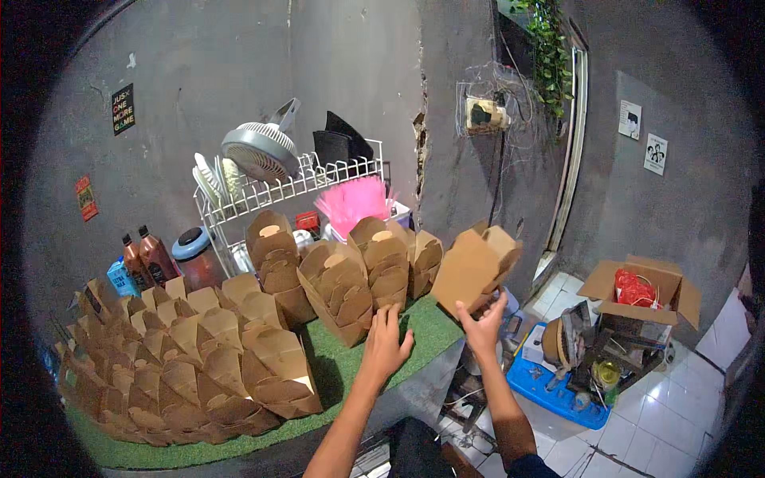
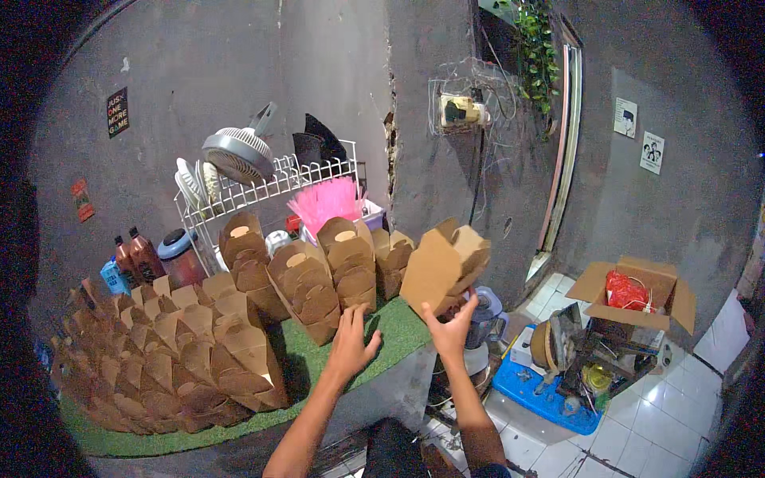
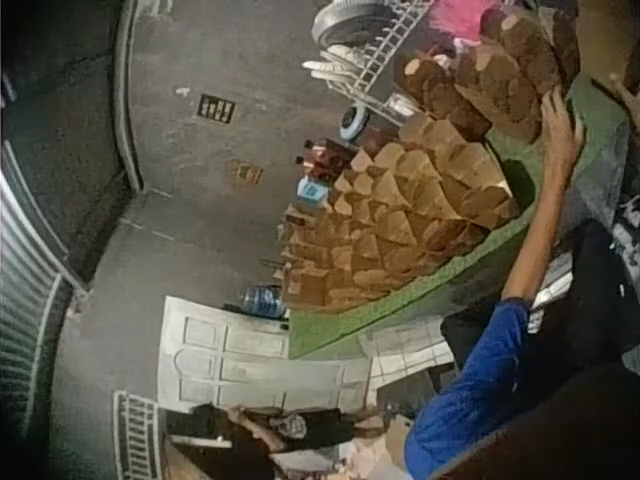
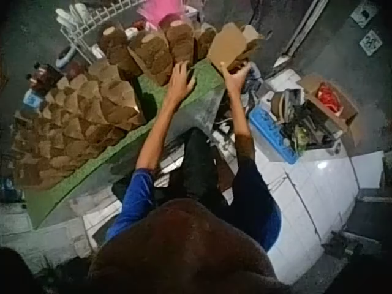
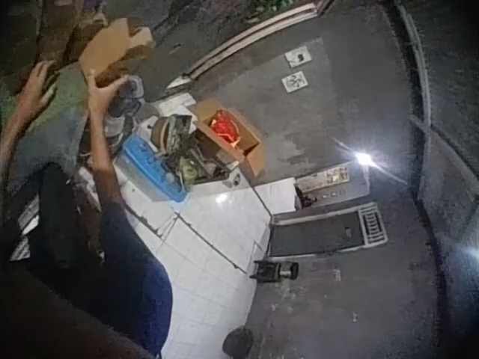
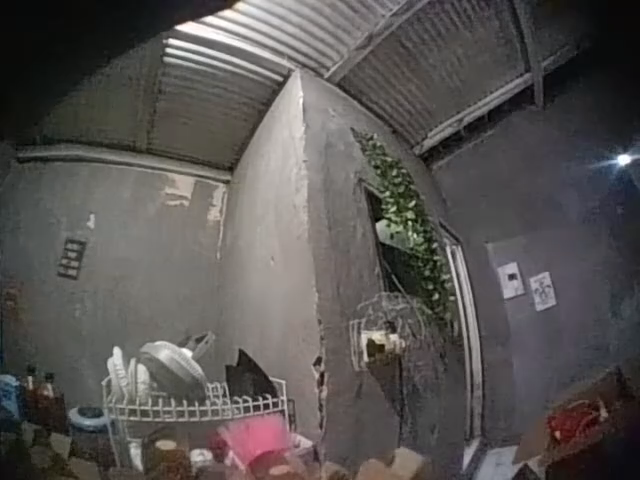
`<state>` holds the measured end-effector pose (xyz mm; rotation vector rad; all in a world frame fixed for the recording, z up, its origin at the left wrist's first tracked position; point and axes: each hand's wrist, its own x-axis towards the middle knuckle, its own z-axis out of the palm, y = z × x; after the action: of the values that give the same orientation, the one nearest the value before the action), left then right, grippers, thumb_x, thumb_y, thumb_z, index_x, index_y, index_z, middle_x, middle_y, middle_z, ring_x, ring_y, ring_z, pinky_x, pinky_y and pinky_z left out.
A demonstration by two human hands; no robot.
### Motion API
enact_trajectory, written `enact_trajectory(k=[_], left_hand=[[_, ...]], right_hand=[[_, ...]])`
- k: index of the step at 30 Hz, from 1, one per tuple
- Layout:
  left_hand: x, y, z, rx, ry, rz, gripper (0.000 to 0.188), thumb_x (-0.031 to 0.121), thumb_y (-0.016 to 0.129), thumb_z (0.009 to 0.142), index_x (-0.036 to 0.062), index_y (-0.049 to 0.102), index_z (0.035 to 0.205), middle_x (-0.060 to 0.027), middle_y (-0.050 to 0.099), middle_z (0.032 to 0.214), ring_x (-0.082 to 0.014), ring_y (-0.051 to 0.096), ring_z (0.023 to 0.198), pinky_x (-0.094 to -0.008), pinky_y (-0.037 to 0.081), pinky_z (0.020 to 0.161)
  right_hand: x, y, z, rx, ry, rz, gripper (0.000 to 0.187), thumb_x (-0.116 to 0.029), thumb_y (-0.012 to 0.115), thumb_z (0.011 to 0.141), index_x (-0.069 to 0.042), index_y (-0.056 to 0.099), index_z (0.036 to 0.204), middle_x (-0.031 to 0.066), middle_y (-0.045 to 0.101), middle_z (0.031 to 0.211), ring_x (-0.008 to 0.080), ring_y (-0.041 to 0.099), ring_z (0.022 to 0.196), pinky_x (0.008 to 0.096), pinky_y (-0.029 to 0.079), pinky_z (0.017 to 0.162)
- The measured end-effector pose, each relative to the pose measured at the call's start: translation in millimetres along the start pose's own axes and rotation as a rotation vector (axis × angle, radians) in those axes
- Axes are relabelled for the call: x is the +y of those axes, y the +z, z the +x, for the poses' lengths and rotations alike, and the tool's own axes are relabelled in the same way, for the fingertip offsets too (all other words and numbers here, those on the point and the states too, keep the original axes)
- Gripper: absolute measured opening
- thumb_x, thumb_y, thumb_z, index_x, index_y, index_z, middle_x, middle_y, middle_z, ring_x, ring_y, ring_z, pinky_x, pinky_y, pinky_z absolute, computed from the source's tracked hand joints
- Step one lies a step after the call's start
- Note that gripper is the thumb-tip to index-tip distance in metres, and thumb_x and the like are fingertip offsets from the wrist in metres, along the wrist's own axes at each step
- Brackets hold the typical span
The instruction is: The recorder folds and assembles several cardboard takeout food containers and stacks them on a counter.
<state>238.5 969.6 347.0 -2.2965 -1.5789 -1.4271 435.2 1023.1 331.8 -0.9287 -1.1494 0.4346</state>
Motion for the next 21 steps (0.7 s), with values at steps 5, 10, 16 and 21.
enact_trajectory(k=[5, 10, 16, 21], left_hand=[[2.3, 0.8, 0.6, -0.064, -0.003, 0.036, 0.058, 0.014, 0.065, 0.080, -0.0027, 0.039, 0.129, -0.0234, 0.046, 0.121, -0.0400, 0.047, 0.112, -0.0436, 0.040, 0.097], [3.3, 1.7, -0.1, -0.081, -0.008, 0.057, 0.057, 0.016, 0.064, 0.081, -0.0025, 0.040, 0.129, -0.0239, 0.048, 0.119, -0.0397, 0.047, 0.111, -0.0433, 0.041, 0.097], [0.6, 3.0, -1.8, -0.129, -0.054, 0.089, 0.054, 0.019, 0.063, 0.082, -0.0028, 0.043, 0.127, -0.0230, 0.050, 0.116, -0.0391, 0.049, 0.106, -0.0456, 0.043, 0.091], [-2.7, 6.1, -2.0, -0.117, -0.035, 0.111, 0.051, 0.020, 0.062, 0.082, -0.0032, 0.045, 0.125, -0.0223, 0.051, 0.113, -0.0387, 0.050, 0.104, -0.0459, 0.043, 0.091]], right_hand=[[-23.7, 1.0, 35.9, 0.031, -0.129, -0.015, 0.087, -0.011, 0.079, 0.071, 0.000, 0.022, 0.137, 0.0175, 0.041, 0.129, 0.0251, 0.045, 0.117, 0.0368, 0.038, 0.099], [-58.2, 37.5, 83.7, 0.012, -0.203, 0.253, 0.078, -0.026, 0.081, 0.072, 0.005, 0.039, 0.130, 0.0184, 0.053, 0.120, 0.0250, 0.052, 0.110, 0.0371, 0.040, 0.096], [-84.8, 67.1, 114.6, -0.414, 0.355, -0.381, 0.078, -0.064, 0.071, 0.069, 0.010, 0.068, 0.092, 0.0220, 0.067, 0.099, 0.0258, 0.062, 0.099, 0.0344, 0.043, 0.090], [-64.2, 77.3, 112.4, -0.310, 0.229, -0.261, 0.110, -0.048, 0.080, 0.068, 0.013, 0.023, 0.139, 0.0235, 0.054, 0.123, 0.0309, 0.056, 0.110, 0.0351, 0.042, 0.095]])
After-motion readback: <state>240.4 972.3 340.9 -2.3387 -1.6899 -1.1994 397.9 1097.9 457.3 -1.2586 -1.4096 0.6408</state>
